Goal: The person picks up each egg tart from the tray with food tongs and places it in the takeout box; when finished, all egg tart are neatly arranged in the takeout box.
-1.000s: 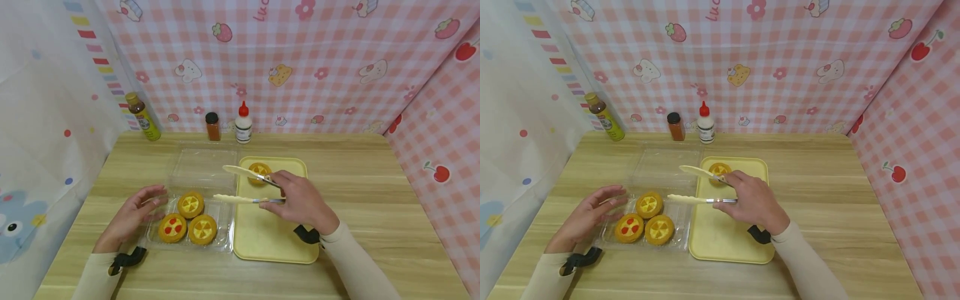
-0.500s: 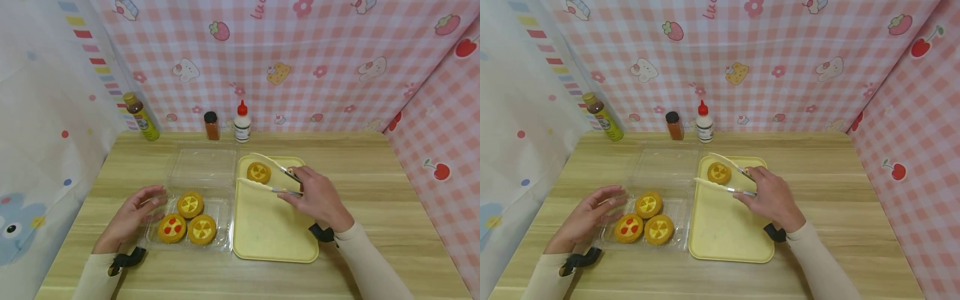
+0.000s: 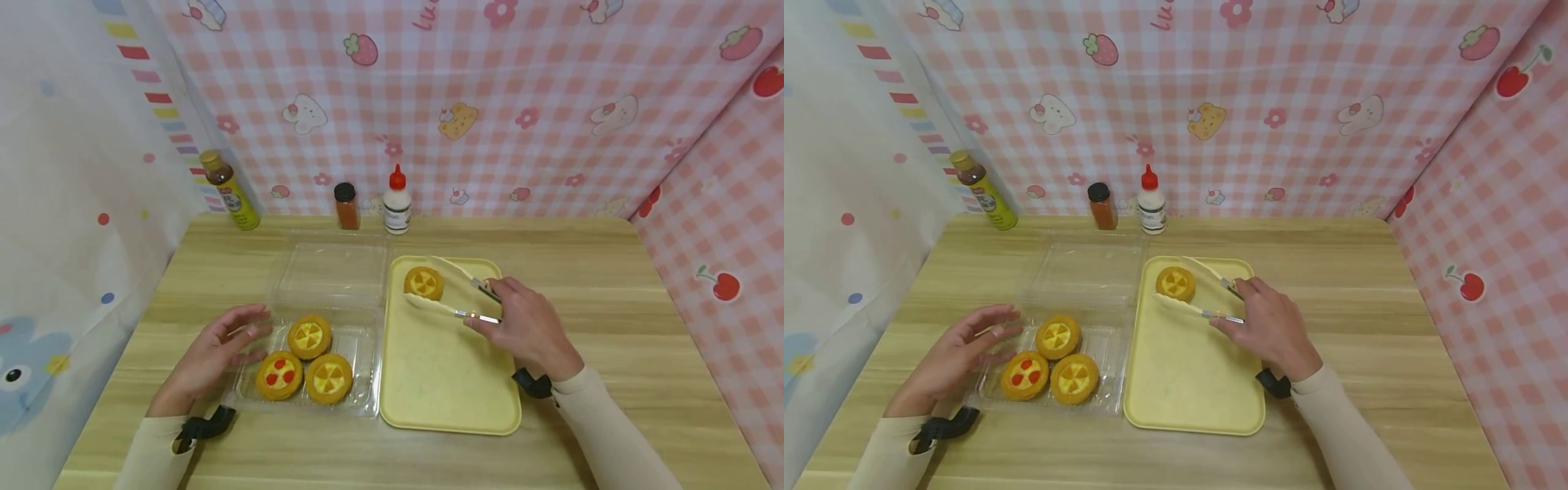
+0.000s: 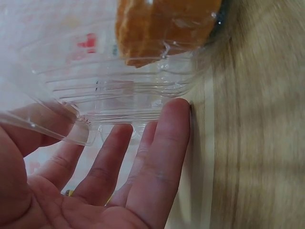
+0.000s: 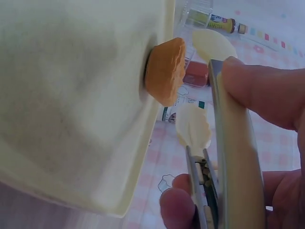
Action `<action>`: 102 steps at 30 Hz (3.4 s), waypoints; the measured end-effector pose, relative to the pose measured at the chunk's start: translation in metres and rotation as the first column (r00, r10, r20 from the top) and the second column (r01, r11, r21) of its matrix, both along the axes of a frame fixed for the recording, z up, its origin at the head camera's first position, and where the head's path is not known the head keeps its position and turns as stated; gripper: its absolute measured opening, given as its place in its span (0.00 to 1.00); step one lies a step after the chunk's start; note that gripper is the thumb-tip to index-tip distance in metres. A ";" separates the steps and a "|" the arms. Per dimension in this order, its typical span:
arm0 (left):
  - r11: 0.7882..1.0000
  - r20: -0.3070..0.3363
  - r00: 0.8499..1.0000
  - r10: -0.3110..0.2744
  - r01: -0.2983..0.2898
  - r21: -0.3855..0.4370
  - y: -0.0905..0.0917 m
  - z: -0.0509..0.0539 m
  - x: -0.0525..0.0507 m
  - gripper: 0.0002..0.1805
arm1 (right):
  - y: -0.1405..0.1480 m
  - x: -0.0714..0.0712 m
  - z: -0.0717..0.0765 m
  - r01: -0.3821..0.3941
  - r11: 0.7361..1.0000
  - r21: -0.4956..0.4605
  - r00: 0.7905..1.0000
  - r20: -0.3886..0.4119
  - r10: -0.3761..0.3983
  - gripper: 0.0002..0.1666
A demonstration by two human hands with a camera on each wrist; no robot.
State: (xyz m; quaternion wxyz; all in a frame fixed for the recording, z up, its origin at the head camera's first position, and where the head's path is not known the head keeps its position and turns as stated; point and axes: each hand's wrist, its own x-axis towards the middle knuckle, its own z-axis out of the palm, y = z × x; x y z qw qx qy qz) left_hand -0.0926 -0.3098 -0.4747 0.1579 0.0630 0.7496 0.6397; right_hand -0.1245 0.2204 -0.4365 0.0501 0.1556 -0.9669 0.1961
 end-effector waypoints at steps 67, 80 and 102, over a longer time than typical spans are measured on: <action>1.000 0.025 1.000 0.009 -0.009 -0.029 0.000 0.004 0.001 0.29 | -0.025 0.023 0.032 -0.162 0.987 0.021 0.964 -0.211 0.163 0.42; 0.998 0.036 0.999 0.017 -0.015 -0.056 0.000 0.005 0.000 0.29 | -0.052 0.026 0.034 -0.229 0.973 0.034 0.954 -0.190 0.231 0.39; 0.998 0.030 1.000 -0.002 0.003 -0.060 0.000 0.005 -0.002 0.28 | -0.086 0.026 0.034 -0.311 0.935 0.170 0.945 -0.048 0.323 0.41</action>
